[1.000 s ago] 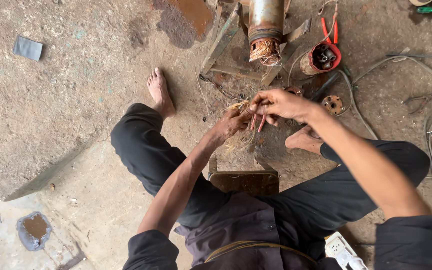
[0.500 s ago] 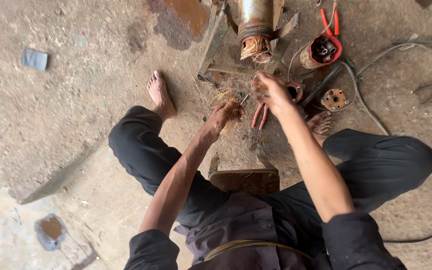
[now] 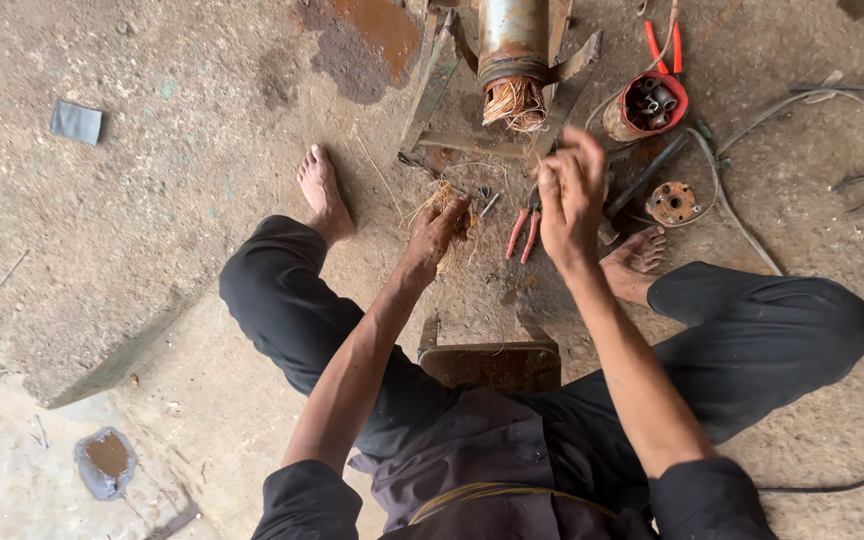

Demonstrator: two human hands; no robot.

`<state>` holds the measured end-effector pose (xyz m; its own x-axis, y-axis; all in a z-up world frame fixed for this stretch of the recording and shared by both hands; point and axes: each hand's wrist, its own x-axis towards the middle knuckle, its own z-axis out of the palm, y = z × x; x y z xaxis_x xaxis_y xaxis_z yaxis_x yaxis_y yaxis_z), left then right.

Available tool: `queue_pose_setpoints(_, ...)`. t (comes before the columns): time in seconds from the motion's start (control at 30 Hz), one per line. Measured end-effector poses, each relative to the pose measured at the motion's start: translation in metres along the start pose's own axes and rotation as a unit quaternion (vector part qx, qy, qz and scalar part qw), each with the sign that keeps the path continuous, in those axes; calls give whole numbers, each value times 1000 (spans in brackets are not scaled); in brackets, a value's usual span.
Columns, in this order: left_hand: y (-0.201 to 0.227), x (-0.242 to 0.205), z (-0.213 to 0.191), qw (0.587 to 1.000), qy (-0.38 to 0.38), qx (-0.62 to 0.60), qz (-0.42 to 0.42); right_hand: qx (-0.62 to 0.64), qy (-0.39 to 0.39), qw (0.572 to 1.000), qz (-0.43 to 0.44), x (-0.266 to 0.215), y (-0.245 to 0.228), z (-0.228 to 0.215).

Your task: The person sits on the floor and removes copper wire strands from a cylindrical motor component. They pull, separate, and bundle the wires by hand, occasionally using pliers to assist in handling the strands.

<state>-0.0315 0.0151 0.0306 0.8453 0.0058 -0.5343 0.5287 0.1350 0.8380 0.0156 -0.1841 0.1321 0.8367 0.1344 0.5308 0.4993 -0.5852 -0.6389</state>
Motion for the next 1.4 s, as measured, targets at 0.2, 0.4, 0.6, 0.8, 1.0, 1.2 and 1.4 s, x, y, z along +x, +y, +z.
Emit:
queue_pose_setpoints(0.2, 2, -1, 2, 998, -9, -57, 3, 463, -203, 851, 145, 24, 31, 30)
queue_pose_setpoints(0.4, -2, 2, -1, 996, -13, -85, 16, 353, -168, 692, 607, -126, 35, 94)
queue_pose_setpoints(0.6, -11, 5, -10, 982, -15, -137, 126, 370, -178, 738, 535, -182, 23, 39)
queue_pose_setpoints(0.8, 0, 5, -15, 994, 33, -77, 64, 257, -227, 872, 350, -10, 13, -80)
queue_pose_setpoints(1.0, 18, -3, -14, 992, 42, -86, 82, 248, -204, 904, 281, 82, -18, -132)
queue_pose_setpoints(1.2, 52, -17, -12, 987, -13, -107, 117, 242, -214, 909, 263, 99, -37, -143)
queue_pose_setpoints(1.4, 68, -19, -16, 979, -12, -125, 161, 299, -274, 862, 303, 93, -56, -122)
